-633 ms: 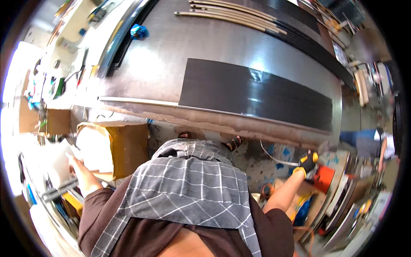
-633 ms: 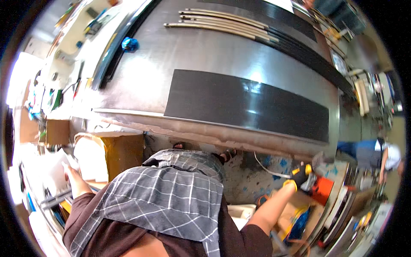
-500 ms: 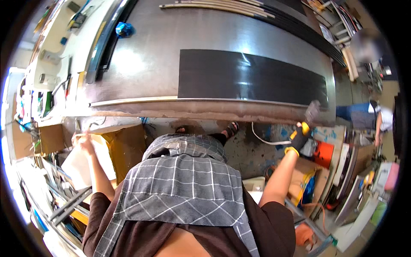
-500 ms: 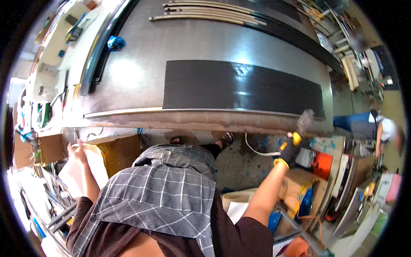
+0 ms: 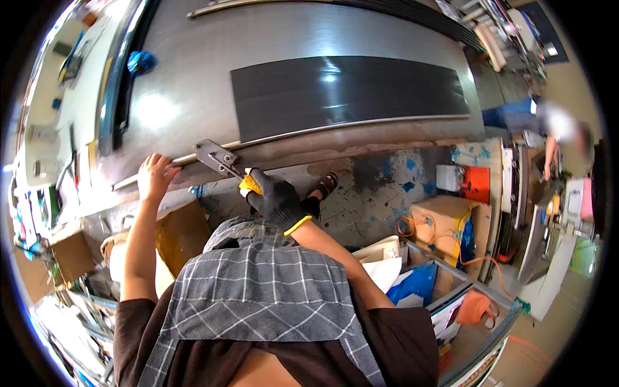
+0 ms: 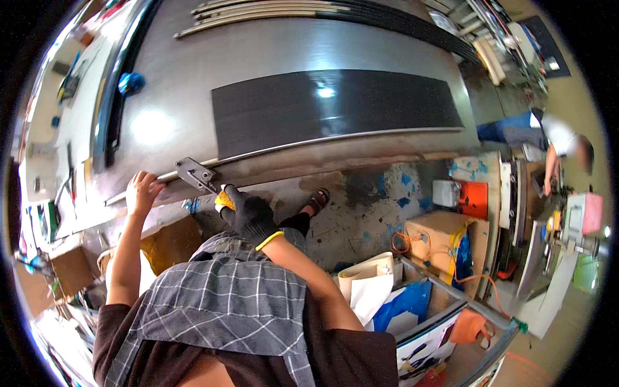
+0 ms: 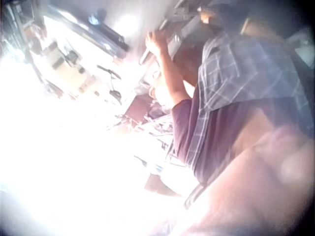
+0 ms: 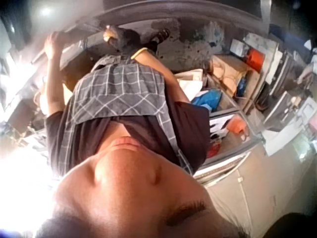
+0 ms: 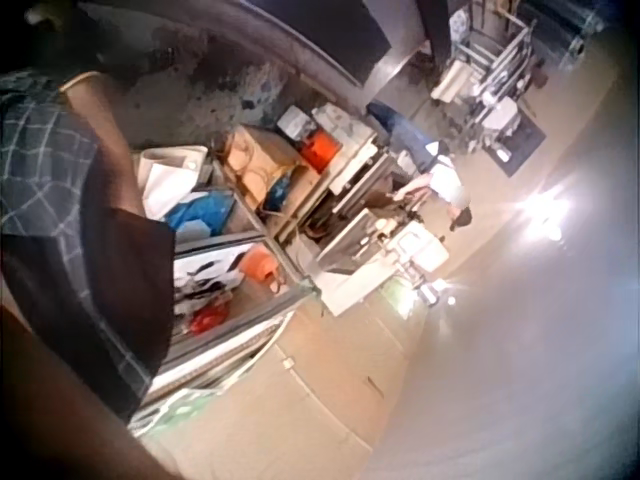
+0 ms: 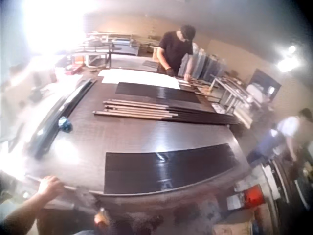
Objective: The person repeatedly applies a substance to a large black sheet on a workbench using a yellow roller. They then place a white sheet over the treated area and press it down using a long metal rod. This process is repeated multiple times with different sections of the sheets.
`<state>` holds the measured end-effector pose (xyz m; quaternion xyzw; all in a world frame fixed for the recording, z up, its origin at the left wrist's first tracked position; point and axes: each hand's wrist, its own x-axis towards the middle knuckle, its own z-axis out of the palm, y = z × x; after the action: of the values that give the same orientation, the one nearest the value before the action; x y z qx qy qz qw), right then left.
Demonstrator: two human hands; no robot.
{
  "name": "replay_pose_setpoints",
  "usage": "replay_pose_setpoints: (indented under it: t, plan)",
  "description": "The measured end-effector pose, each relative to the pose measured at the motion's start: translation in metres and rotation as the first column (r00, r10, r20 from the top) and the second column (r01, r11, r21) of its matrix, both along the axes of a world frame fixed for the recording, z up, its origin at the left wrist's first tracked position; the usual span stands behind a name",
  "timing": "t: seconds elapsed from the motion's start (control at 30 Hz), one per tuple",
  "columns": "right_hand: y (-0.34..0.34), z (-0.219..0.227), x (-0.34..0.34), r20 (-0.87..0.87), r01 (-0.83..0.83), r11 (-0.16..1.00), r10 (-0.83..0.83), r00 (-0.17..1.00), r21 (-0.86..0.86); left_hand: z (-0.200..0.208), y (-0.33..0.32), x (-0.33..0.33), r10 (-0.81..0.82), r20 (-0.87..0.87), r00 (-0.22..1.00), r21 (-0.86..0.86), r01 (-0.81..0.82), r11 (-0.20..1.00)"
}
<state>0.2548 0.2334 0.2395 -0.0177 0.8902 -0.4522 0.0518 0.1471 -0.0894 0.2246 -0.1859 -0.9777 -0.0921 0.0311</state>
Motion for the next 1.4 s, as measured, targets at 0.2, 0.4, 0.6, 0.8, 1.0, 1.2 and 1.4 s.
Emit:
replay_pose_setpoints:
  t: [0.2,0.4,0.6,0.8,1.0,1.2,1.4]
  plan:
    - [0.175,-0.065,0.022,-0.041,0.536,0.791,-0.571,0.82,-0.295,0.008,0.015,0.005,0.087,0.11,0.99,0.019,-0.09,0.996]
    - [0.433,-0.056,-0.008,-0.027,0.85,0.514,-0.857,0.515,-0.116,-0.002,-0.002,0.004,0.196,0.253,0.947,-0.019,-0.198,0.98]
    - [0.693,-0.063,-0.024,0.15,0.988,0.12,-0.98,0.134,-0.1,-0.006,0.004,-0.02,0.253,0.311,0.916,-0.172,-0.207,0.963]
    - [0.613,-0.058,0.01,0.201,0.748,0.64,-0.721,0.664,-0.174,0.006,0.012,-0.016,0.229,0.331,0.915,-0.203,-0.168,0.965]
    - [0.225,-0.02,-0.007,-0.063,0.109,0.961,-0.129,0.99,-0.255,0.008,0.013,-0.009,0.181,0.309,0.934,-0.191,-0.126,0.974]
    - [0.104,0.001,-0.037,0.056,-0.055,0.998,0.054,0.997,0.019,0.006,0.016,-0.025,0.132,0.292,0.947,-0.184,-0.08,0.98]
    - [0.361,-0.069,0.008,0.17,0.589,0.579,-0.617,0.769,-0.564,0.004,0.004,-0.004,0.224,0.315,0.922,-0.219,-0.16,0.963]
